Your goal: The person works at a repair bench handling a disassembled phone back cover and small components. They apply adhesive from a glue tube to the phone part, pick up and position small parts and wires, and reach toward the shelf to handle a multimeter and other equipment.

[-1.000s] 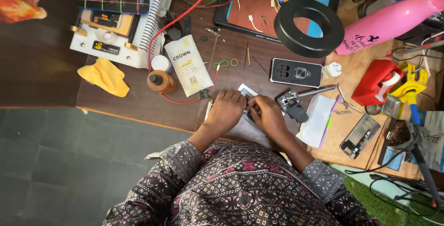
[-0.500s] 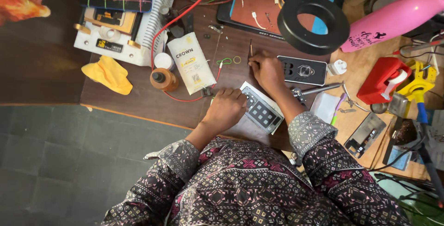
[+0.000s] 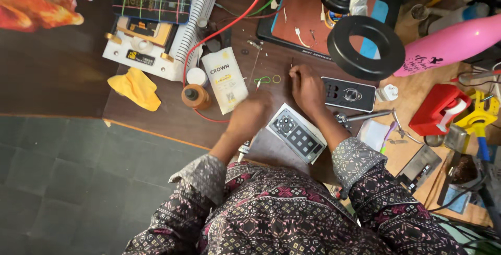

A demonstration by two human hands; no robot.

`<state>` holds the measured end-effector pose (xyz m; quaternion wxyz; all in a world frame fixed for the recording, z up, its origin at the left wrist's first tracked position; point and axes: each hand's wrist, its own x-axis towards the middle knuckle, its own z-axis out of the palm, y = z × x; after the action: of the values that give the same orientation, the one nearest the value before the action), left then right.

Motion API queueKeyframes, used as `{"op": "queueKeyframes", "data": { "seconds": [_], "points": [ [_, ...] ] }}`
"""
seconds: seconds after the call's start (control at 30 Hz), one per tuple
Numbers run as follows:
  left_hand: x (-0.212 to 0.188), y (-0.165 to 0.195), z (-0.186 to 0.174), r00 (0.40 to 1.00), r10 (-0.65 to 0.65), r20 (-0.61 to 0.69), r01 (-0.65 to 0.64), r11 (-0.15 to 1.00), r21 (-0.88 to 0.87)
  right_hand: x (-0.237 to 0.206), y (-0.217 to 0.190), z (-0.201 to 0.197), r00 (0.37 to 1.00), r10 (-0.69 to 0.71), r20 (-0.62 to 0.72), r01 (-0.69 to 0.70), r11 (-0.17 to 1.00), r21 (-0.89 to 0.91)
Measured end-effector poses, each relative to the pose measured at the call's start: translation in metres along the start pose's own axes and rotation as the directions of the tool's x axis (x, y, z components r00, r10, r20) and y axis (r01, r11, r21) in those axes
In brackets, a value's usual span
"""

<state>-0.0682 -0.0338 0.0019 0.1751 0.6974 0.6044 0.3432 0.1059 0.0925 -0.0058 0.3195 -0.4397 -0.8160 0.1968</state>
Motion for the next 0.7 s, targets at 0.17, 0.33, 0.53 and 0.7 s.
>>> {"op": "queueKeyframes", "data": {
  "seconds": [0.17, 0.33, 0.53, 0.7],
  "points": [
    [0.047, -0.041, -0.011, 0.949, -0.197, -0.245, 0.234, 0.963, 0.132, 0.041, -0.009, 0.032, 0.974, 0.186, 0.126, -0.217, 0.925, 0.311],
    [0.09, -0.061, -0.013, 0.907, -0.173, -0.384, 0.306, 0.897, 0.32, 0.063, -0.031, 0.057, 0.957, 0.222, 0.184, -0.286, 0.819, 0.497],
    [0.119, -0.093, 0.0, 0.858, -0.396, -0.327, 0.5, 0.789, 0.357, 0.057, -0.044, 0.053, 0.984, 0.078, 0.16, -0.094, 0.992, 0.09],
    [0.126, -0.101, 0.007, 0.851, -0.413, -0.324, 0.521, 0.742, 0.422, 0.053, -0.045, 0.06, 0.986, -0.099, 0.136, 0.122, 0.977, -0.175]
  ]
}}
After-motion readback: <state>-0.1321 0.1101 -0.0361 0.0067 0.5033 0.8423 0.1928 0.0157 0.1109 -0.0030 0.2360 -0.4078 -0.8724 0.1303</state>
